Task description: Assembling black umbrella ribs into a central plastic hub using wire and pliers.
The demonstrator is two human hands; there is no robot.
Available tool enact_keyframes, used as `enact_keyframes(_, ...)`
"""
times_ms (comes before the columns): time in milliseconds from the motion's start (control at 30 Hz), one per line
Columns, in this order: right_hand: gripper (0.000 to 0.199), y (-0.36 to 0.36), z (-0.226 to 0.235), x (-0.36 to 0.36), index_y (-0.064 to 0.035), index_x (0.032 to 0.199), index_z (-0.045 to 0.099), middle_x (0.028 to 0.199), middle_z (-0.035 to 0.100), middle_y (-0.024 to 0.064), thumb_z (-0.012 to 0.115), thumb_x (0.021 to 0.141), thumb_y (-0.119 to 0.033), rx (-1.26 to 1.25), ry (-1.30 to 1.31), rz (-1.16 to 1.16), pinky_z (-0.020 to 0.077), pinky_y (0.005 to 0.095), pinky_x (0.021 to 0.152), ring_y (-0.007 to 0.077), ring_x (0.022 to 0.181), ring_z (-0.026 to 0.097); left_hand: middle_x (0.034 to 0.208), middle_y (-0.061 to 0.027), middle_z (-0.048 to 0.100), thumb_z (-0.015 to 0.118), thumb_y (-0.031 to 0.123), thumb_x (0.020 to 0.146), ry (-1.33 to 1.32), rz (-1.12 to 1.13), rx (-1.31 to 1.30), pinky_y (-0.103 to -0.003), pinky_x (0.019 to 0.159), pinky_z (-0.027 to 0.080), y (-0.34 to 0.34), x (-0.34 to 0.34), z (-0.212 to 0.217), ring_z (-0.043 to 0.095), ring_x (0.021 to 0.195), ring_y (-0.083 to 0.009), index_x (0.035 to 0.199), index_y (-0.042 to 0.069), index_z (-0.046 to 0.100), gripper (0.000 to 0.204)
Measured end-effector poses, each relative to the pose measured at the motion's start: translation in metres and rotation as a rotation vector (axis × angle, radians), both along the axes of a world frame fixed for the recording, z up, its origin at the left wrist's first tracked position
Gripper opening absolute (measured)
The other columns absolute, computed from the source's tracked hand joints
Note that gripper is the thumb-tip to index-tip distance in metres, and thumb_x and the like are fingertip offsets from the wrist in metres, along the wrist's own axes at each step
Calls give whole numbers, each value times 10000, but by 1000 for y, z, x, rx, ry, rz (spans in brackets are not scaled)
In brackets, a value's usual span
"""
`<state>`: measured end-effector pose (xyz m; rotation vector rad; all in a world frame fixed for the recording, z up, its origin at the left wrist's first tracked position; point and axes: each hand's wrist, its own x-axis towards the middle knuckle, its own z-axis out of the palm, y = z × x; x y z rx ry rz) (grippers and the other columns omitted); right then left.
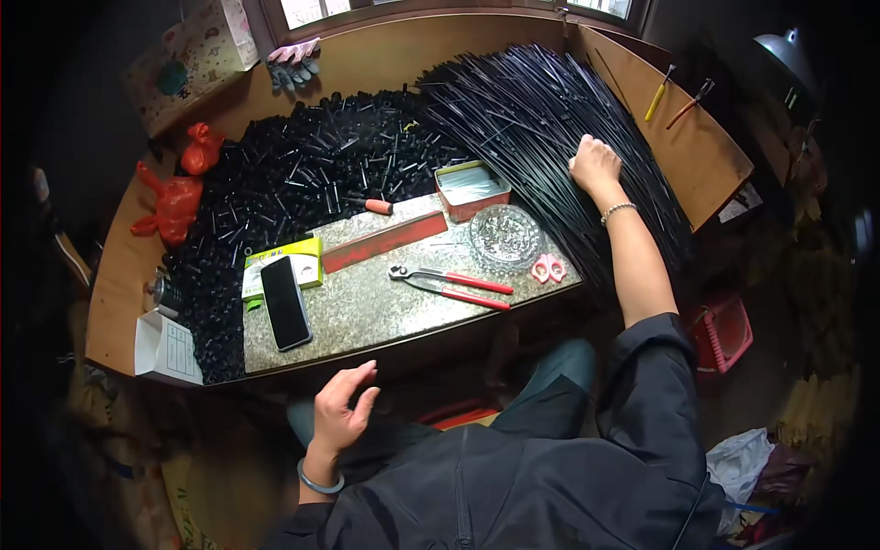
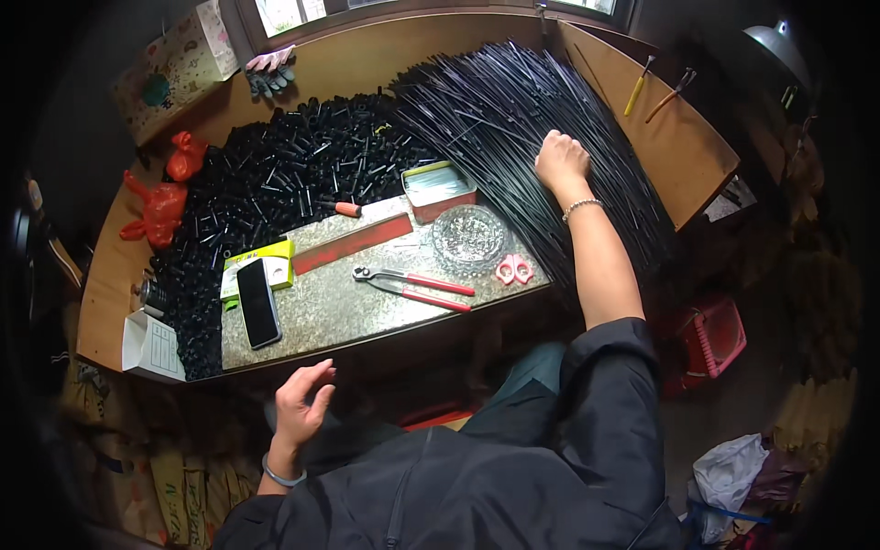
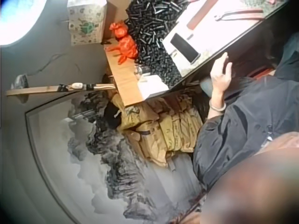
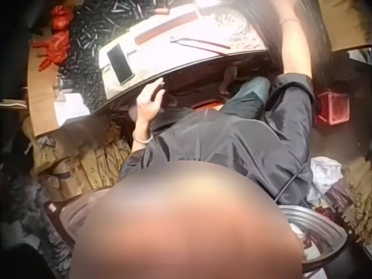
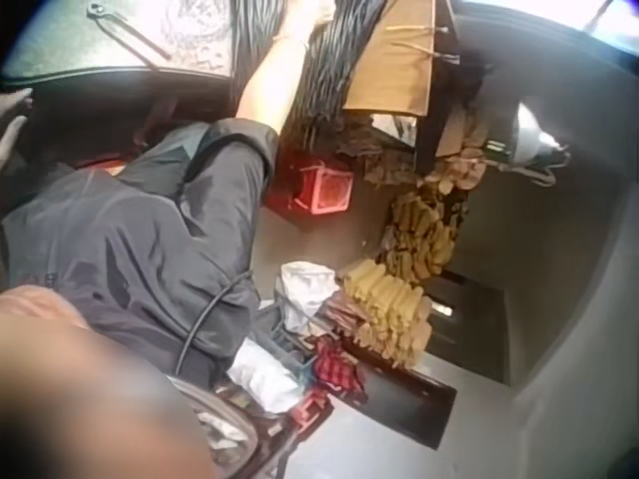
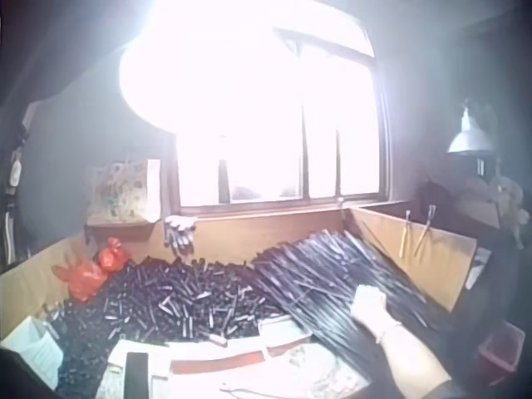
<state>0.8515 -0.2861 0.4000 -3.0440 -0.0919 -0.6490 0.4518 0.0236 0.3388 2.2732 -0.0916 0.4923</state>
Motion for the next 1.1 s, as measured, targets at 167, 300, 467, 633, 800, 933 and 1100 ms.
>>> enact_keyframes(167, 185, 1, -7, 17, -13, 945, 543, 960, 612, 201, 481, 820, -135, -53, -123, 5, 500, 431, 778, 335, 918, 608, 883, -128, 636, 652, 70, 755, -25, -79, 53, -304, 704, 495, -15, 14, 1, 623, 791, -263, 1071, 33, 596, 323)
enact_keyframes(300, 215, 8, 2, 15, -9, 970, 572, 1007, 593, 171, 440, 847, -126, -126, -42, -37, 496, 402, 802, 301, 979, 578, 888, -130, 634, 653, 73, 755, 2, -95, 53, -306, 697, 496, -16, 15, -1, 621, 785, -269, 1059, 35, 602, 311)
enact_keyframes(467, 214, 0, 17, 15, -8, 1012, 510, 998, 607, 196, 400, 871, -125, -8, -12, -78, 503, 432, 779, 331, 929, 611, 888, -132, 633, 652, 74, 757, -12, -103, 53, -308, 689, 495, -15, 16, -2, 620, 778, -272, 1051, 34, 607, 300)
enact_keyframes(633, 252, -7, 47, 7, -27, 893, 617, 943, 642, 193, 380, 862, -107, -29, -44, -32, 510, 435, 756, 332, 889, 633, 873, -132, 631, 654, 77, 756, 10, -100, 38, -308, 685, 497, -12, 16, -1, 621, 776, -268, 1048, 29, 605, 300)
enact_keyframes(800, 253, -35, 81, 15, -95, 908, 638, 949, 642, 165, 401, 833, -146, -66, -132, 42, 491, 456, 756, 343, 901, 620, 867, -126, 631, 657, 90, 760, 28, -124, 34, -304, 675, 499, -14, 18, -1, 623, 774, -264, 1032, 37, 610, 281)
enact_keyframes(933, 262, -51, 116, 2, -79, 921, 623, 960, 629, 184, 386, 831, -144, -66, -197, 34, 478, 462, 763, 351, 917, 602, 876, -126, 630, 650, 131, 775, 0, -148, 46, -314, 691, 497, -15, 21, -1, 618, 792, -274, 1021, 44, 618, 263)
enact_keyframes(1100, 183, -64, 144, -15, -77, 895, 629, 924, 630, 183, 489, 826, -172, -81, -160, 53, 471, 464, 751, 360, 898, 597, 940, -131, 613, 647, 145, 780, -93, -195, 112, -334, 729, 491, -22, 50, 14, 598, 846, -294, 1052, 53, 601, 291)
